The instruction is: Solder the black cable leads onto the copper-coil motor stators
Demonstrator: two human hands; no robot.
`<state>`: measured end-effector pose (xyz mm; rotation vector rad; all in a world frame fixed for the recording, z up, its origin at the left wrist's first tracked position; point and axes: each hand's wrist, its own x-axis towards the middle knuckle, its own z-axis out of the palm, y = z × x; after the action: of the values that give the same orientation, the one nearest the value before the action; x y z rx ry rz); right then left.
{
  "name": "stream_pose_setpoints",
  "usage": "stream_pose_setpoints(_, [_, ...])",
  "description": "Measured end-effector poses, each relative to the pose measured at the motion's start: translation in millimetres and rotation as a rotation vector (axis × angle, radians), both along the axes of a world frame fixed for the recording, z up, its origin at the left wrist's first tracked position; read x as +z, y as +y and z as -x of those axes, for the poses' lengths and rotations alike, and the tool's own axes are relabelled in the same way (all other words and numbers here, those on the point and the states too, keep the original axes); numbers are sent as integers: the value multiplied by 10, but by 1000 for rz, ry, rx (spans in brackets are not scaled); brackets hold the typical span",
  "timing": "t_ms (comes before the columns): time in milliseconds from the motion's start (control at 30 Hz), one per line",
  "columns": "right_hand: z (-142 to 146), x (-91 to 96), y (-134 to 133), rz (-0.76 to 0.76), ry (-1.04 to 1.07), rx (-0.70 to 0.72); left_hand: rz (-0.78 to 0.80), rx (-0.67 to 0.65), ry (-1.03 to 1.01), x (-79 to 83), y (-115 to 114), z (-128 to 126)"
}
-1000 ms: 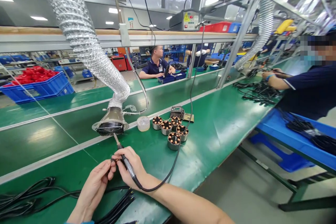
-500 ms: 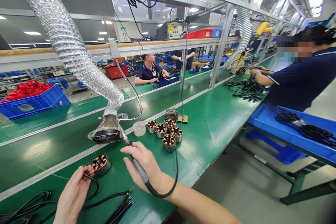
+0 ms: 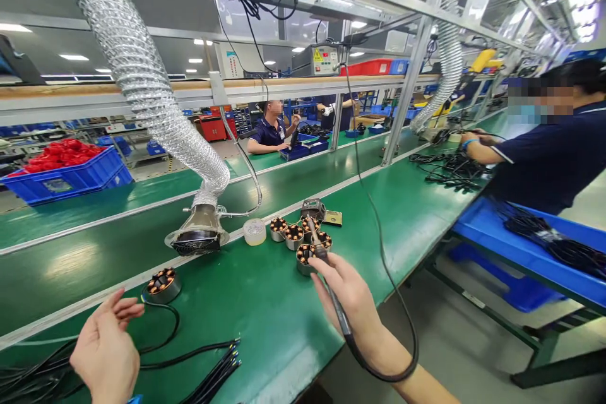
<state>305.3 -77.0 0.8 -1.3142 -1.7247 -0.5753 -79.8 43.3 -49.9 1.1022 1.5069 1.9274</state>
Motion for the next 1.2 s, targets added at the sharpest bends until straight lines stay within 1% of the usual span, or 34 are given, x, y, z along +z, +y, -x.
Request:
stream_pose_setpoints(100, [-132,-131,23,61,20,-48,114,-223,243,109,-205,-253])
stream_pose_setpoints(200, [-217,-306,109,175,69,-37,256,-555,553,121,-298,-424])
stream_pose_setpoints(300, [-233,-453,208,220,84,-17,338,-835,847,118,-308,-486])
stream_pose_setpoints(367, [-207,-516,273,228,86,-4,377,-956,1010,131,-310,-488])
stream_pose_setpoints(400, [-186,-536,307,229,83,1,403,-994,1076,138,-315,-484])
stream_pose_setpoints(467, [-133,-563,380,230,63,3,457,-1028,1172,142,-327,-474])
stream_pose_setpoints(533, [-71,-578,462,242,29,-11,493,-1023,1225,126,-334,-470])
stream_pose_setpoints(633, [20,-600,583,272,-6,-56,505,-982,1247,79,-324,-481])
stream_pose_setpoints(733, [94,-630,675,262,17,-104,478,-941,1235,27,-300,-503])
stream_pose_setpoints(833, [175,-656,721,264,100,-83,457,-871,1244,-17,-276,-529])
stream_pose_setpoints(933, [303,-648,722,320,183,42,452,-824,1253,-40,-263,-551])
stream_pose_setpoints(1000, [410,-614,705,392,202,180,450,-832,1248,-37,-262,-554])
stream_pose_setpoints(1133, [587,-506,645,551,186,492,468,-921,1221,8,-272,-532])
stream_pose_setpoints(1200, [647,-471,614,575,164,572,488,-971,1199,34,-280,-517])
